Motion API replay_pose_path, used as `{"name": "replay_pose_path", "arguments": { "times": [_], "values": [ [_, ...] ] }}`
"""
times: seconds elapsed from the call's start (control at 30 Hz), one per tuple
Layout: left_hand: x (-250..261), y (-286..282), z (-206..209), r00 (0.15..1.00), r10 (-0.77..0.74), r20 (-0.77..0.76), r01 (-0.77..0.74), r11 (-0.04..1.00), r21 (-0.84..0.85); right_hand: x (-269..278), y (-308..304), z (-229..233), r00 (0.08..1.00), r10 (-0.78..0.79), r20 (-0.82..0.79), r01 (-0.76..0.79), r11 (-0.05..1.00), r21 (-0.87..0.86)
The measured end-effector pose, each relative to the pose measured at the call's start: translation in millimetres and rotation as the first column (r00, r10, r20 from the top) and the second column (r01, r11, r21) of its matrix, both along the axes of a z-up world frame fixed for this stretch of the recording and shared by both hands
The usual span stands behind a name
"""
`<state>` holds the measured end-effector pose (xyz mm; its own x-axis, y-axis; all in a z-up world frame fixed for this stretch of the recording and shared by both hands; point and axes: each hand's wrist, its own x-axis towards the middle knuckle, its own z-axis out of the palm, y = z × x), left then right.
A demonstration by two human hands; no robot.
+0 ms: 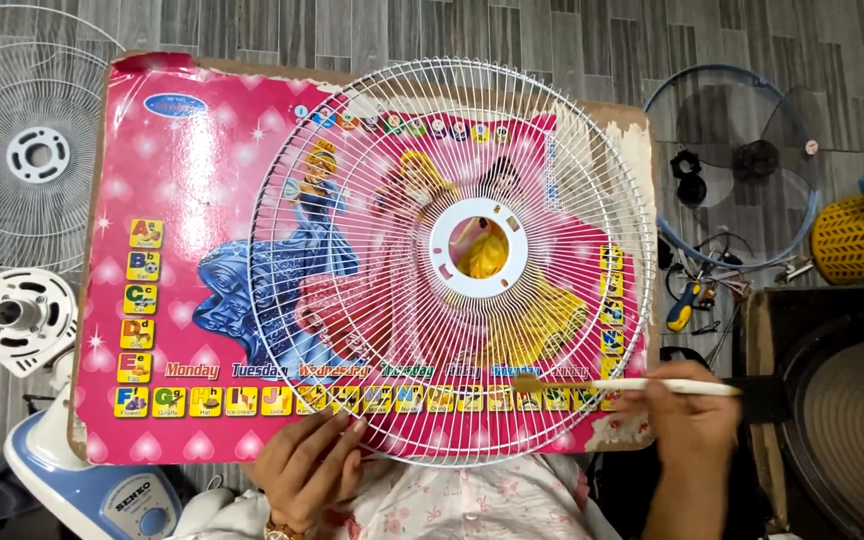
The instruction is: Clean the dust off a fan grill using a small brush
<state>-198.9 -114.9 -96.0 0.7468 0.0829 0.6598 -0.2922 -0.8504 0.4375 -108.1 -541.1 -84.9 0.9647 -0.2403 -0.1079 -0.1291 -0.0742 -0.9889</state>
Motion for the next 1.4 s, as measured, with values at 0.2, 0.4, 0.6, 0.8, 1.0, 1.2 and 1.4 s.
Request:
{"name": "replay_pose_path", "arguments": {
  "times": [0.2,0.4,0.6,0.8,1.0,1.2,1.4],
  "values": [
    [-1.2,0.6,-3.9,1.0,-0.008,0.0,0.008,1.0,0.001,-10.0,101.3,21.2,0.952,0.279,0.123,-0.289,0.954,0.074],
    [-1.3,1.0,-2.2,1.0,-0.014,-0.007,0.014,1.0,-0.006,0.5,114.8,18.7,0.898,0.406,0.172,-0.427,0.896,0.116],
    [-5.2,0.9,-2.8,0.999,0.005,-0.038,-0.005,1.0,-0.004,23.3,11.1,19.5,0.999,0.021,0.049,-0.022,1.0,0.017],
    [-20.7,-34.1,-43.6,0.991,-0.134,0.03,0.135,0.991,-0.013,27.6,-11.9,29.5,0.951,-0.275,0.141,0.258,0.958,0.126],
    [-12.1,-67.1,-57.7,0.972,-0.191,0.137,0.175,0.978,0.117,36.3,22.6,16.4,0.988,-0.145,0.046,0.139,0.984,0.112],
    [-12.7,-60.9,-55.2,0.969,-0.217,0.12,0.196,0.967,0.164,51.6,21.2,14.8,0.997,-0.067,0.033,0.061,0.985,0.158],
    [-11.9,-60.8,-52.5,0.969,-0.204,0.139,0.177,0.967,0.185,58.8,21.7,15.6,0.993,-0.097,0.072,0.087,0.987,0.133]
  ]
}}
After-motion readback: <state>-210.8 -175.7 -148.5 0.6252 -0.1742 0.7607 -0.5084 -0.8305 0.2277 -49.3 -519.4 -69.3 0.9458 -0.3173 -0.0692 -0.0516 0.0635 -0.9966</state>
